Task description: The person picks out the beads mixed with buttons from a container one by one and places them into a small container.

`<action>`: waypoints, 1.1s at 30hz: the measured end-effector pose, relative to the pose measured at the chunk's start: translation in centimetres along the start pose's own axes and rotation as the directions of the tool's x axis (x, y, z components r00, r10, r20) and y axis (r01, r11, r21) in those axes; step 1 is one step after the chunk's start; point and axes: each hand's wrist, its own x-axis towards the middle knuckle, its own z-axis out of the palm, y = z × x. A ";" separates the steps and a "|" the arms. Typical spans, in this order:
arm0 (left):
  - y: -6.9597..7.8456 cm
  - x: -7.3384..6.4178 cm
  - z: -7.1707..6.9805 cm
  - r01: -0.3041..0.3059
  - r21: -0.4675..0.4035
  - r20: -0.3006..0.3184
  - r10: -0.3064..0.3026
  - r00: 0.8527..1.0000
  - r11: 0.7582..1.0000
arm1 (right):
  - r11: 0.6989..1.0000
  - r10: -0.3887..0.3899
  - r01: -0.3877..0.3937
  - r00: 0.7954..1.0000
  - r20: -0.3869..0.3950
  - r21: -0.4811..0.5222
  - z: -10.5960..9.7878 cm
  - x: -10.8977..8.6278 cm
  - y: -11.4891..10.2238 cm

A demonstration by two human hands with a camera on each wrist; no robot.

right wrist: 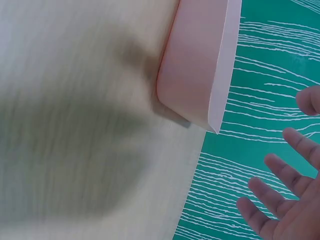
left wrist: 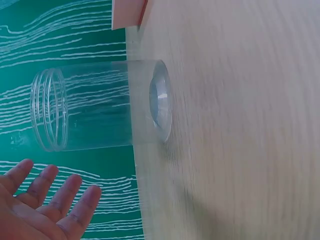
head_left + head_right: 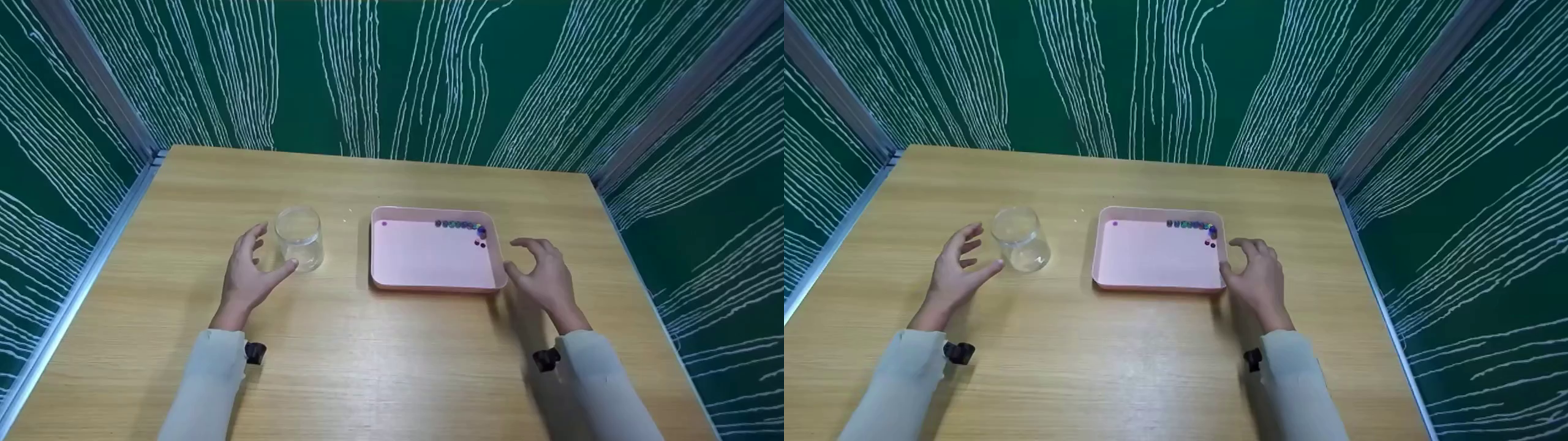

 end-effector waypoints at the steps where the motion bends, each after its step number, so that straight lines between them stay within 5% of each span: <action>1: 0.0 0.2 0.0 0.001 0.000 0.000 -0.001 1.000 1.000 | 1.000 0.010 -0.010 1.000 0.007 -0.002 0.0 0.2 0.0; 15: -0.6 2.2 -0.2 -0.033 -0.048 0.018 0.034 0.999 0.998 | 0.996 0.082 -0.081 0.996 0.041 -0.034 0.6 2.8 -0.1; 33: -0.6 4.6 1.7 0.026 -0.097 0.076 -0.019 0.997 0.995 | 0.996 0.093 -0.091 0.993 0.079 -0.025 1.6 4.9 0.0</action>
